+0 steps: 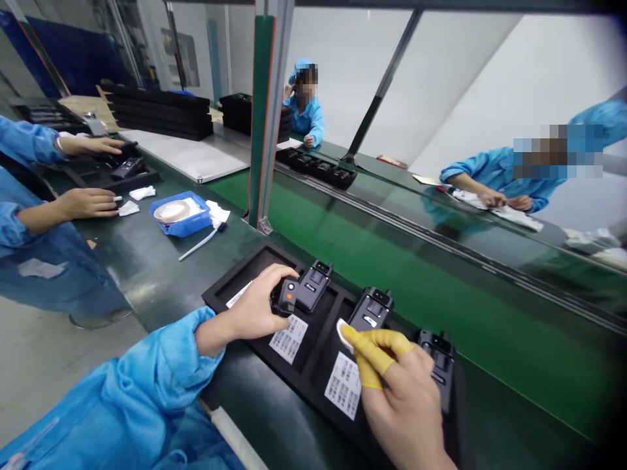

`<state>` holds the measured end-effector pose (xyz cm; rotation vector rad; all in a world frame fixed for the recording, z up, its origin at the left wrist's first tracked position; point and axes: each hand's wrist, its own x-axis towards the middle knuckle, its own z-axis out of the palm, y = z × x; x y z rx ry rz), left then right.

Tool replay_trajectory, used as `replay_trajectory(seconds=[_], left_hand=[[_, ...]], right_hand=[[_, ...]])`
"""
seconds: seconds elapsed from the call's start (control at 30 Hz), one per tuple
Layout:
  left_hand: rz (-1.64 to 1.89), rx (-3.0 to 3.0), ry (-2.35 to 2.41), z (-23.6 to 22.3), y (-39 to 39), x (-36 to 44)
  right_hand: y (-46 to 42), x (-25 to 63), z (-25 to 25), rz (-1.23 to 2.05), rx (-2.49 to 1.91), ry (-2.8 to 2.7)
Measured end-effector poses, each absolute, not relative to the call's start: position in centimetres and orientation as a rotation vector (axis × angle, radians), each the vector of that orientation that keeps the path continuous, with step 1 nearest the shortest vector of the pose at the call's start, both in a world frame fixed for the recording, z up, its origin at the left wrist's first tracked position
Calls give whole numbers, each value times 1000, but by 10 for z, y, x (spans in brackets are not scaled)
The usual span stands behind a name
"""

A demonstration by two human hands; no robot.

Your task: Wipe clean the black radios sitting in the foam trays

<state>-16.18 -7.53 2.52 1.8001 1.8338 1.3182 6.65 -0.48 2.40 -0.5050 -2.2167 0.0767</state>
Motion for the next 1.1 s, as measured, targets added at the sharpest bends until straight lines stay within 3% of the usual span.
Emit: replay_trajectory(seconds=[0.33,0.6,1.1], left_hand=[[1434,1744,1674,24,-78,-170],[1433,1774,1607,22,-80,-171],[1399,1677,1663,25,-81,-172]], right_hand=[[-5,-28,27,35,-381,-2182],[-3,-22,33,-62,-254,-2232],[-3,-6,36,215,-384,-2235]])
